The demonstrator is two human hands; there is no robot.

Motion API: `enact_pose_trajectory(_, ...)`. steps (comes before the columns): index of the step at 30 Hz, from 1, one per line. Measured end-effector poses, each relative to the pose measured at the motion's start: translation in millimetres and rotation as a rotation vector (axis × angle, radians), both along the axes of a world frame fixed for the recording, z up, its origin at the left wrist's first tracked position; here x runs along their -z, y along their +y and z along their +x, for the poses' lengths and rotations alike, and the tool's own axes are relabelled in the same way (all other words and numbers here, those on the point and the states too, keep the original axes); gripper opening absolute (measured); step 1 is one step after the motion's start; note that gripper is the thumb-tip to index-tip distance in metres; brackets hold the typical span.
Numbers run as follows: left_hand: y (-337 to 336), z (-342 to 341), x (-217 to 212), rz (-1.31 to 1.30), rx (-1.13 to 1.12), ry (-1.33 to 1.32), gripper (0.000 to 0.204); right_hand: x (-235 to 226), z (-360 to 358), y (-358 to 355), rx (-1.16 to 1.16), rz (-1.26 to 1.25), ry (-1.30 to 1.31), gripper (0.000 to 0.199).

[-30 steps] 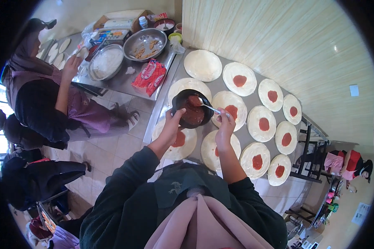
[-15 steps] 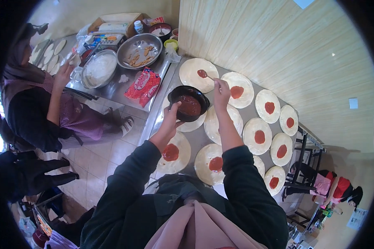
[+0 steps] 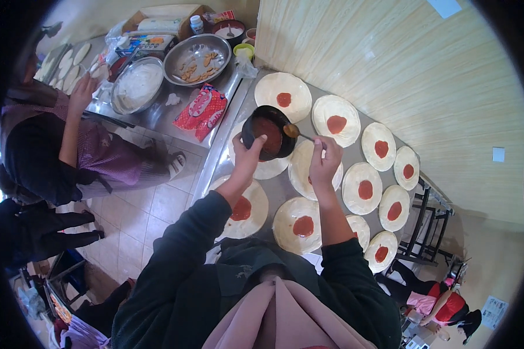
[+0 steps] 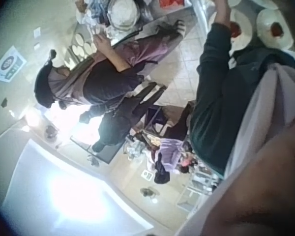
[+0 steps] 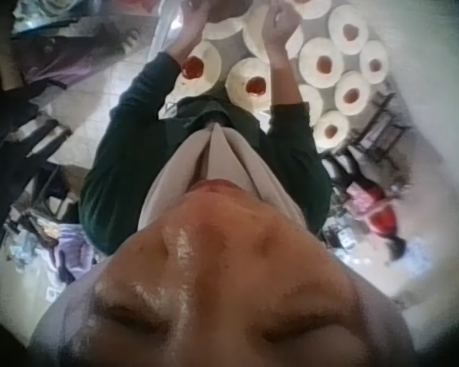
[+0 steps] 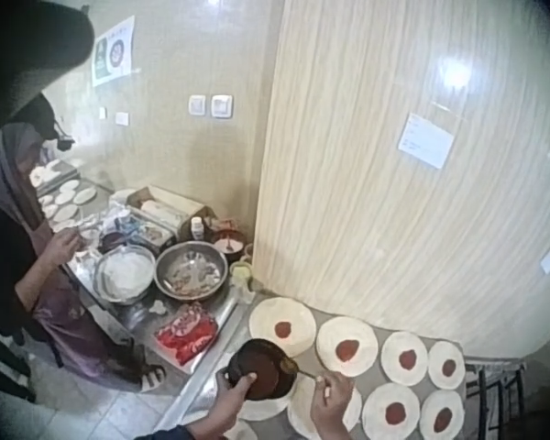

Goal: Applying cream and tomato sauce to several pizza bases on a preparation table.

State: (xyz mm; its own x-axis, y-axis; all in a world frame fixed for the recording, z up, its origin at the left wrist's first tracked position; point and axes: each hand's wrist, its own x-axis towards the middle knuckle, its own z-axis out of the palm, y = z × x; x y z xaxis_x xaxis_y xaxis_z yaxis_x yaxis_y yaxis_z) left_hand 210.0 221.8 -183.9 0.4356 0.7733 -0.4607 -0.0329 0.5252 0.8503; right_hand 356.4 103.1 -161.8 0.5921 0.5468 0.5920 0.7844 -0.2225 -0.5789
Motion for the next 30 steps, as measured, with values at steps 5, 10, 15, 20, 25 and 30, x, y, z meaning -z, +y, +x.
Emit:
enact_pose_trajectory(5, -23.8, 11.0, 16.6, 0.319, 0.04, 0.018, 0.067, 44.4, -3.8, -1.2, 0.118, 0.283, 0.729, 0.016)
enact_pose_trajectory(10, -19.6, 4.4, 6.4, 0.08, 0.109, -0.006, 0.067, 51.5, -4.6, 4.3, 0.08, 0.477, 1.153, 0.018)
enact_pose_trajectory(15, -9.4, 1.6, -15.8, -0.102, 0.126, 0.041, 0.07, 48.5, -3.5, 4.5, 0.069, 0.515, 1.228, 0.017)
enact_pose_trajectory(20, 14.5, -1.5, -0.1, -0.239, 0.143, 0.009, 0.058, 40.9, 4.4, 22.9, 0.113, 0.558, 1.278, 0.019)
enact_pose_trajectory(25, 26.3, -7.3, 8.7, -0.278, 0.175, -0.03, 0.053, 31.5, 28.0, 64.8, 0.133, 0.563, 0.951, 0.018)
enact_pose_trajectory(30, 15.8, -5.8, 10.4, -0.24, 0.131, -0.04, 0.057, 51.8, 59.2, 86.3, 0.026, 0.378, 0.339, 0.016)
